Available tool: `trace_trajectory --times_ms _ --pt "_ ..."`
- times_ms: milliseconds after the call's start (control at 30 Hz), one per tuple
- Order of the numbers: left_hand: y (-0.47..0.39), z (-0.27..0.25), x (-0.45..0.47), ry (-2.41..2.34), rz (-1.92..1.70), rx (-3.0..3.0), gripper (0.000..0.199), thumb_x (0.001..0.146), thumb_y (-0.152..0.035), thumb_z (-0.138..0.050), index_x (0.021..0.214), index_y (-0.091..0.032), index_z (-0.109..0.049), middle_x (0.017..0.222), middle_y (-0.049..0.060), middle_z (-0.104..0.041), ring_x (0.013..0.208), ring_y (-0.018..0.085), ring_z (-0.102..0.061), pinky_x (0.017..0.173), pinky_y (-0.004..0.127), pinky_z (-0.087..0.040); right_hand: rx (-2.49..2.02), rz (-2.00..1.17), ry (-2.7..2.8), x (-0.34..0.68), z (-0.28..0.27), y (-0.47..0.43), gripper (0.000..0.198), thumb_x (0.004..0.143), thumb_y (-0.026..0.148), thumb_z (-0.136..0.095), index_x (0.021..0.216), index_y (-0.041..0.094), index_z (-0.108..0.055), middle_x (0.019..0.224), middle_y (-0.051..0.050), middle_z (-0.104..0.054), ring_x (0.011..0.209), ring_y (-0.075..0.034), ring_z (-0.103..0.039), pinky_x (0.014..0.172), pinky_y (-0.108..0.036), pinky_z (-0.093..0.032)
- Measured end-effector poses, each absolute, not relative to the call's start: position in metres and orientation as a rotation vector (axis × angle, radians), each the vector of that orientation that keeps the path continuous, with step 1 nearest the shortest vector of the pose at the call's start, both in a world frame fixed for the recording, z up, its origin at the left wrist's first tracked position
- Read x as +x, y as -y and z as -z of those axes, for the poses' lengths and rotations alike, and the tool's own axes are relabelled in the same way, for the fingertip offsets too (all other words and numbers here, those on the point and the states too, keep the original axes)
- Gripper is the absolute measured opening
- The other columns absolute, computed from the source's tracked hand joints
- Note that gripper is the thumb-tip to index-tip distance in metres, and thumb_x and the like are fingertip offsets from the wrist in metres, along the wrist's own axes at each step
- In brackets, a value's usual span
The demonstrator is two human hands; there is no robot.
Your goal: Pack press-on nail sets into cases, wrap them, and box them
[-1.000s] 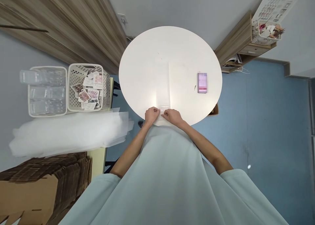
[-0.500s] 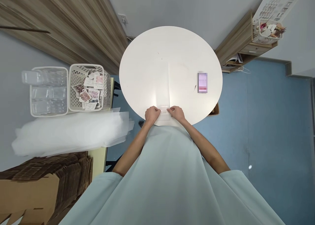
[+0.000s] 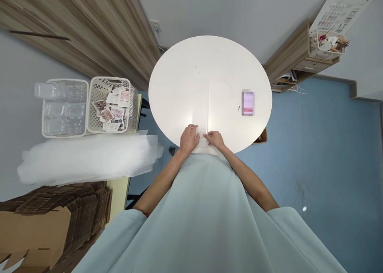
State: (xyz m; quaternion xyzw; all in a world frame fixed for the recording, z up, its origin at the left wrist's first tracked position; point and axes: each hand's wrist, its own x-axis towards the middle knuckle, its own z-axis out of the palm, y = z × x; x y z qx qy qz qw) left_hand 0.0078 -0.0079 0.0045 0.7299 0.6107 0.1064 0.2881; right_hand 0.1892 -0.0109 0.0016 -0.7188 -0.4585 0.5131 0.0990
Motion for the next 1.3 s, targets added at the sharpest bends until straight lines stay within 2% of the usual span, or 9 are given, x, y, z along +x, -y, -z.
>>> trace_trajectory --times_ms 167,300,367,567,667,733,800,900,1300 --pt "0.017 0.001 0.001 -1.222 -0.182 2.192 0.044 0.107 -0.042 -0.048 0.143 -0.019 -0.061 0.159 0.015 -0.055 0.152 0.033 -0.046 0.124 0.052 -0.038 -2.099 -1.547 1.302 0.197 0.000 0.013 0.026 0.095 0.042 -0.071 0.080 0.021 -0.068 0.063 0.002 -0.073 0.065 -0.017 -0.073 0.072 -0.025 -0.052" --pt "0.024 0.008 -0.007 -1.132 -0.072 2.269 0.078 0.093 -0.061 -0.068 0.156 -0.020 -0.050 0.170 0.016 -0.042 0.158 0.039 -0.036 0.130 0.057 -0.028 -2.092 -1.600 1.165 0.206 0.005 0.016 0.023 0.093 0.042 -0.075 0.093 0.020 -0.069 0.061 0.002 -0.072 0.065 -0.018 -0.072 0.071 -0.025 -0.053" --pt "0.027 0.011 -0.011 -1.081 -0.037 2.324 0.089 0.088 -0.056 -0.074 0.162 -0.018 -0.043 0.173 0.017 -0.036 0.160 0.040 -0.033 0.131 0.057 -0.024 -2.103 -1.610 1.101 0.210 0.008 0.018 0.027 0.092 0.043 -0.076 0.102 0.020 -0.067 0.058 0.003 -0.070 0.065 -0.019 -0.072 0.070 -0.025 -0.053" --pt "0.026 0.022 -0.014 -1.054 -0.010 2.366 0.076 0.086 -0.018 -0.065 0.160 -0.014 -0.046 0.171 0.016 -0.042 0.158 0.035 -0.039 0.130 0.052 -0.031 -2.092 -1.613 1.143 0.215 0.009 0.025 0.027 0.096 0.044 -0.072 0.106 0.021 -0.063 0.064 0.003 -0.072 0.066 -0.018 -0.072 0.070 -0.026 -0.053" --pt "0.023 0.023 -0.015 -1.061 -0.071 2.319 0.072 0.086 -0.019 -0.065 0.157 -0.017 -0.050 0.168 0.014 -0.047 0.156 0.034 -0.043 0.130 0.053 -0.032 -2.089 -1.461 1.429 0.221 0.000 0.030 0.016 0.103 0.035 -0.059 0.111 0.023 -0.065 0.084 -0.001 -0.079 0.075 -0.019 -0.074 0.076 -0.029 -0.054" --pt "0.021 0.023 -0.016 -1.064 -0.108 2.274 0.071 0.086 -0.021 -0.066 0.156 -0.020 -0.051 0.167 0.012 -0.049 0.154 0.033 -0.046 0.130 0.054 -0.033 -2.045 -1.253 1.719 0.225 -0.006 0.034 0.025 0.102 0.022 -0.053 0.124 0.024 -0.066 0.117 -0.004 -0.079 0.084 -0.020 -0.075 0.082 -0.034 -0.056" --pt "0.017 0.021 -0.016 -1.076 -0.141 2.222 0.070 0.086 -0.022 -0.066 0.155 -0.021 -0.053 0.166 0.011 -0.051 0.153 0.032 -0.048 0.130 0.054 -0.033 -1.920 -1.058 2.033 0.227 -0.011 0.036 0.046 0.097 0.011 -0.051 0.139 0.025 -0.061 0.148 -0.008 -0.066 0.095 -0.023 -0.074 0.090 -0.039 -0.056" --pt "0.011 0.020 -0.015 -1.099 -0.181 2.135 0.067 0.084 -0.023 -0.066 0.150 -0.020 -0.059 0.162 0.011 -0.055 0.149 0.032 -0.053 0.128 0.052 -0.037 -1.711 -0.952 2.341 0.227 -0.012 0.038 0.063 0.089 0.004 -0.053 0.149 0.023 -0.055 0.166 -0.012 -0.049 0.099 -0.024 -0.073 0.095 -0.043 -0.054" --pt "-0.006 0.013 -0.010 -1.463 -0.400 1.593 0.038 0.091 -0.045 -0.071 0.121 -0.023 -0.070 0.126 0.008 -0.077 0.119 0.030 -0.072 0.102 0.043 -0.058 -1.805 -1.210 1.874 0.223 -0.006 0.008 0.025 0.103 0.039 -0.053 0.121 0.027 -0.066 0.115 -0.002 -0.076 0.076 -0.019 -0.065 0.073 -0.032 -0.048"
